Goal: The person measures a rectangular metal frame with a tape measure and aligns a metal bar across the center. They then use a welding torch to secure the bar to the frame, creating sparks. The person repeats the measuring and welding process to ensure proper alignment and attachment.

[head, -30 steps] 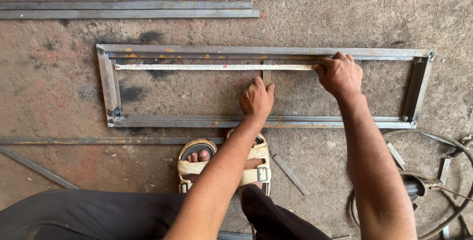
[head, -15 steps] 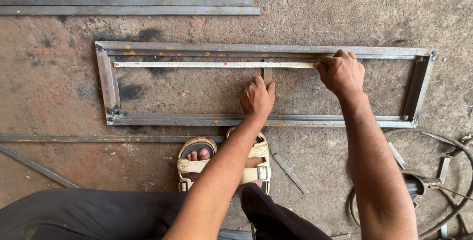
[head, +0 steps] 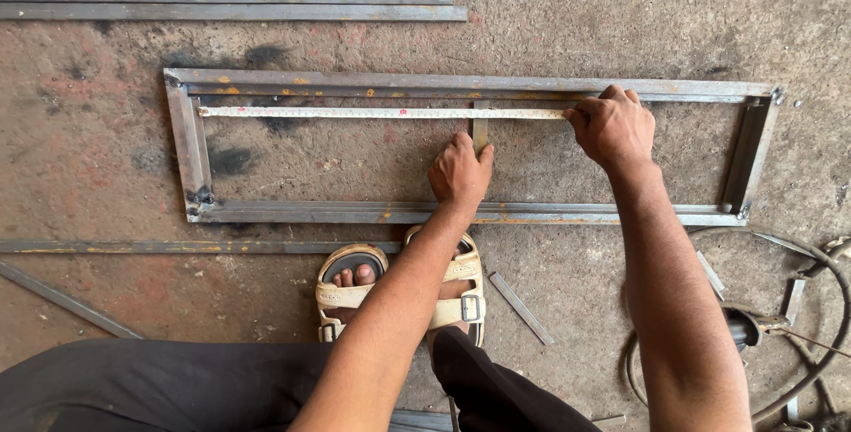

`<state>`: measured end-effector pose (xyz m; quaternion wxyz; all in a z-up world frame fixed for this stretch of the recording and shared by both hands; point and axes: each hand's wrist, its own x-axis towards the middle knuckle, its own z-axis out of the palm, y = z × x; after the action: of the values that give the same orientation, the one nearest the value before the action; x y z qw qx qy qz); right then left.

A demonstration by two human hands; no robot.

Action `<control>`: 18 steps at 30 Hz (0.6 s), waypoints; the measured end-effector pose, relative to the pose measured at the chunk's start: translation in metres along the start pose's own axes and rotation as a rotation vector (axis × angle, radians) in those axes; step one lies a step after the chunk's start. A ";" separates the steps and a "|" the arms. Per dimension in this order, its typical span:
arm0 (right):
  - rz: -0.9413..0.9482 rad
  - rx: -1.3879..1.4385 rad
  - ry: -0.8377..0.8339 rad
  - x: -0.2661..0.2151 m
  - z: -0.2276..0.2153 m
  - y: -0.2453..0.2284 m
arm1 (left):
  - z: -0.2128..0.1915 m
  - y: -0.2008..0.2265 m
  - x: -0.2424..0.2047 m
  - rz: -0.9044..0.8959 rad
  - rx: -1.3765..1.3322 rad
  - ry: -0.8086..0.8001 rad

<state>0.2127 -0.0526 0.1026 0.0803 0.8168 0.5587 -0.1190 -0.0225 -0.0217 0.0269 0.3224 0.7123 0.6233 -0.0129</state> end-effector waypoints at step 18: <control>-0.004 -0.027 -0.005 -0.002 -0.002 -0.002 | -0.009 0.004 -0.005 0.037 0.022 0.027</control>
<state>0.2105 -0.0528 0.1051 0.0925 0.8141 0.5619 -0.1136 -0.0236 -0.0215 0.0383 0.3064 0.7272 0.6142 -0.0042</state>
